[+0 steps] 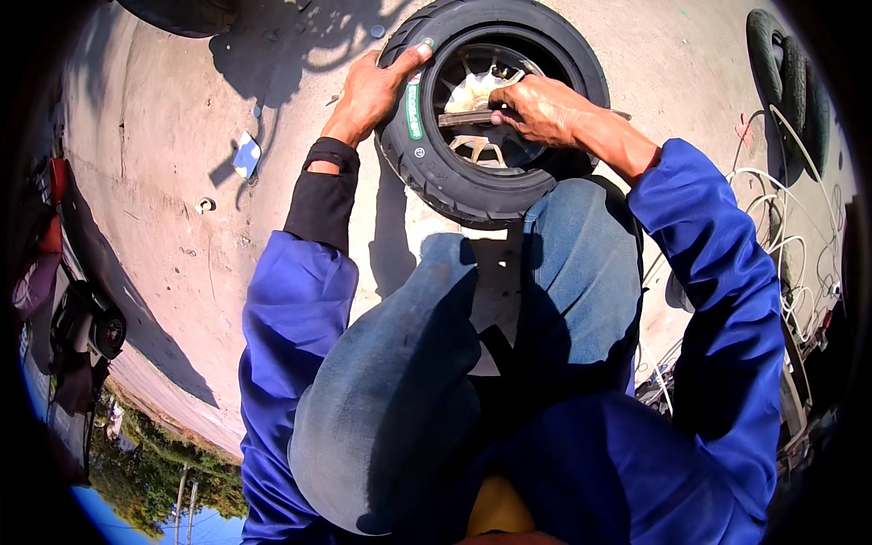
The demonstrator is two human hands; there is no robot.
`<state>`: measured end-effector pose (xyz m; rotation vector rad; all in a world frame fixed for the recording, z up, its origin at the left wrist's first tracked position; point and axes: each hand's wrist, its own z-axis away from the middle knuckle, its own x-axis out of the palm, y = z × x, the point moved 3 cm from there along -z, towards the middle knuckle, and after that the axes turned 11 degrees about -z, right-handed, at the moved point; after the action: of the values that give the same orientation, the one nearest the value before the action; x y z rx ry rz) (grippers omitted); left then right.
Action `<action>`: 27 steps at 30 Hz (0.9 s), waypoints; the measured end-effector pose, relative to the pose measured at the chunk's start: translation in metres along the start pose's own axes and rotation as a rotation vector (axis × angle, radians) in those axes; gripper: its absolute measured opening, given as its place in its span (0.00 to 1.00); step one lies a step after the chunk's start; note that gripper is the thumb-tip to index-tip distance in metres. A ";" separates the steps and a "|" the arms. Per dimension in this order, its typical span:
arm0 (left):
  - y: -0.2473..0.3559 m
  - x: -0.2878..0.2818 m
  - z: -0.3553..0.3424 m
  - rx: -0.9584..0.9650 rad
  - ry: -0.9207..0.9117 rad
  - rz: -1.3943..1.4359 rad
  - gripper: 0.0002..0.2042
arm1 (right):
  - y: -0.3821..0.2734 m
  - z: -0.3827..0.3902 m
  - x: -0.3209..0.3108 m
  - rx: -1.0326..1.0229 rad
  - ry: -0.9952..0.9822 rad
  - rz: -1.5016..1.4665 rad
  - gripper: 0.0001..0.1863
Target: The person sits on the ground and uses tire irons to mount a tire onto a wheel rim. After seating the tire bead, the person connects an air hose to the valve stem to inflate the tire.
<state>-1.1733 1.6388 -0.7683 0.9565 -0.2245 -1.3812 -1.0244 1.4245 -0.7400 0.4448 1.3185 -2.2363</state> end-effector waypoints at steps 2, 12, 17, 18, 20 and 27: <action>0.002 0.003 0.001 0.008 0.002 0.015 0.38 | -0.002 -0.009 0.005 0.034 -0.059 -0.058 0.16; 0.048 0.008 -0.001 0.338 0.260 -0.342 0.33 | -0.045 0.012 -0.014 0.139 -0.340 -0.092 0.19; 0.047 0.012 -0.006 0.369 0.323 -0.493 0.29 | -0.038 0.065 -0.049 0.692 -0.466 -1.139 0.27; 0.050 0.013 -0.004 0.359 0.327 -0.507 0.28 | -0.034 0.071 -0.044 0.740 -0.422 -1.335 0.27; 0.053 0.014 0.000 0.336 0.327 -0.523 0.26 | -0.047 0.072 -0.039 0.841 -0.373 -1.504 0.23; 0.049 0.010 0.003 0.287 0.296 -0.484 0.23 | -0.128 0.070 -0.024 1.174 -0.060 -2.082 0.11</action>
<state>-1.1377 1.6235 -0.7372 1.5103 0.0408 -1.6458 -1.0798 1.4211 -0.6028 -1.3913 -0.4192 -4.2834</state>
